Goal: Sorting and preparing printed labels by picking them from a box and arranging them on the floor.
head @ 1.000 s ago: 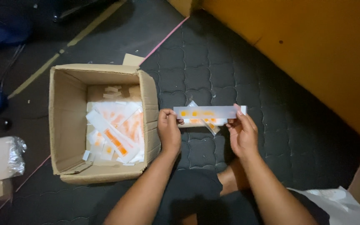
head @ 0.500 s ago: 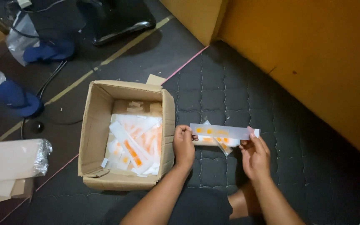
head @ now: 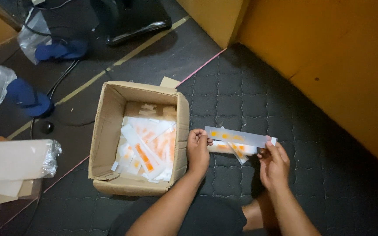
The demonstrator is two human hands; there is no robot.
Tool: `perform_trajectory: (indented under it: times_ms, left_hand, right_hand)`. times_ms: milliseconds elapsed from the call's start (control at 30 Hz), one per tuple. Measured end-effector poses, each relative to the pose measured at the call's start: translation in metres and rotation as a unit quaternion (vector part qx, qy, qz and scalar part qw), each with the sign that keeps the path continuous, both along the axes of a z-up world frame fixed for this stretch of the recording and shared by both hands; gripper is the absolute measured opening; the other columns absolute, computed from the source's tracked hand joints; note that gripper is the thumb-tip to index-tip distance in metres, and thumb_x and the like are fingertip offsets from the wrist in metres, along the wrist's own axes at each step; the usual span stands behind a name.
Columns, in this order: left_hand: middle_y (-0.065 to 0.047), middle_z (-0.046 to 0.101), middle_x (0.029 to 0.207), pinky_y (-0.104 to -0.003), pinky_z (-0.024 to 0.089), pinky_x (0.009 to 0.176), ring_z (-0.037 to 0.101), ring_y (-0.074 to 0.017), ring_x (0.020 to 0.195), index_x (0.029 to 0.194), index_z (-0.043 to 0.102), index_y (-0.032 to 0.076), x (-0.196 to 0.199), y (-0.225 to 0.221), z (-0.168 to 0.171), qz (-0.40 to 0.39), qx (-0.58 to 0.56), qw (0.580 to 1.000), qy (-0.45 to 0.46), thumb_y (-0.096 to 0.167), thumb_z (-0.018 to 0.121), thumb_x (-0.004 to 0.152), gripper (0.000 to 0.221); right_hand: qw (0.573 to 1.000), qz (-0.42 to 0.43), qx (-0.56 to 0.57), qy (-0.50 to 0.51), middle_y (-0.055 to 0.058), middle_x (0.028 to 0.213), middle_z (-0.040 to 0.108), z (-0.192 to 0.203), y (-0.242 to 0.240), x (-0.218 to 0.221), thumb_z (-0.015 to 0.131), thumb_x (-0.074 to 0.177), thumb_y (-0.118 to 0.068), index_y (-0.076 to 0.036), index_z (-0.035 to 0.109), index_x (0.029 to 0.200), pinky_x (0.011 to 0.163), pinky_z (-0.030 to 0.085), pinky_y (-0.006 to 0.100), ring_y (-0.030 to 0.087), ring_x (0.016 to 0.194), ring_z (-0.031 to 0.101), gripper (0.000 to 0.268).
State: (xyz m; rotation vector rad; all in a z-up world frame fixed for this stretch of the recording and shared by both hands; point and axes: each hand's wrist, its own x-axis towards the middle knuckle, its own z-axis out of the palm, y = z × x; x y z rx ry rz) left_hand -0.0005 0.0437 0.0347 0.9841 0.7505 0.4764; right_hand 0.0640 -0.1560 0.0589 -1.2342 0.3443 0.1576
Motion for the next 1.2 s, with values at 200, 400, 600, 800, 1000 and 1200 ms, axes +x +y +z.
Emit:
perform_trajectory:
  times_ms: [200, 400, 600, 800, 1000, 1200]
  left_hand:
    - [-0.002, 0.055, 0.086, -0.022, 0.057, 0.071, 0.066, -0.0116, 0.076, 0.109, 0.057, 0.003, 0.000, -0.001, 0.008, 0.004, 0.005, 1.000, -0.016, 0.011, 0.056, 0.103, 0.010]
    - [0.000, 0.053, 0.086, -0.023, 0.057, 0.071, 0.065, -0.0105, 0.076, 0.111, 0.058, 0.003, 0.002, 0.000, 0.002, -0.004, 0.014, 1.000, -0.026, 0.014, 0.056, 0.104, 0.013]
    - [-0.001, 0.054, 0.084, -0.023, 0.057, 0.072, 0.065, -0.0109, 0.075, 0.112, 0.059, 0.003, 0.001, 0.001, 0.003, -0.007, 0.018, 0.999, -0.030, 0.016, 0.057, 0.104, 0.015]
    - [-0.004, 0.057, 0.085, -0.029, 0.057, 0.074, 0.065, -0.0144, 0.078, 0.113, 0.064, 0.000, -0.002, 0.003, 0.003, -0.051, 0.049, 0.997, -0.025, 0.017, 0.060, 0.103, 0.020]
    - [-0.007, 0.067, 0.075, -0.025, 0.056, 0.066, 0.069, -0.0121, 0.069, 0.106, 0.075, 0.007, -0.001, -0.006, 0.002, -0.144, 0.111, 0.981, -0.060, 0.015, 0.071, 0.096, 0.013]
    - [0.001, 0.068, 0.072, -0.024, 0.052, 0.069, 0.064, -0.0082, 0.071, 0.095, 0.080, 0.018, -0.005, -0.024, 0.014, -0.255, 0.252, 0.930, -0.084, 0.018, 0.083, 0.086, 0.010]
  right_hand:
    - [1.000, -0.009, -0.028, -0.003, 0.000, 0.088, 0.064, -0.024, -0.007, 0.008, 0.069, 0.097, -0.015, -0.011, 0.066, 0.115, 0.065, 0.054, 0.022, 0.011, 0.073, 0.061, 0.019]
    - [0.997, 0.011, -0.071, -0.005, 0.001, 0.092, 0.061, -0.014, -0.007, 0.007, 0.068, 0.097, -0.013, -0.010, 0.065, 0.121, 0.065, 0.051, 0.021, 0.011, 0.075, 0.057, 0.024]
    - [0.992, 0.015, -0.121, -0.044, -0.002, 0.094, 0.056, 0.020, 0.014, -0.007, 0.067, 0.093, -0.008, -0.007, 0.059, 0.129, 0.064, 0.050, 0.017, 0.008, 0.079, 0.055, 0.037]
    - [0.861, 0.091, -0.461, -0.194, 0.020, 0.134, 0.063, 0.011, -0.005, -0.008, 0.070, 0.095, -0.012, -0.011, 0.067, 0.137, 0.110, 0.032, 0.056, 0.045, 0.130, 0.051, 0.042]
    - [0.827, 0.225, -0.406, -0.318, -0.002, 0.120, 0.073, 0.006, -0.008, -0.004, 0.056, 0.104, -0.030, -0.018, 0.074, 0.121, 0.116, 0.033, 0.038, 0.021, 0.125, 0.058, 0.027]
    - [0.811, 0.347, -0.330, -0.336, 0.009, 0.095, 0.075, -0.008, -0.011, -0.004, 0.066, 0.099, -0.022, -0.008, 0.075, 0.102, 0.097, 0.048, 0.045, 0.033, 0.101, 0.067, 0.017]
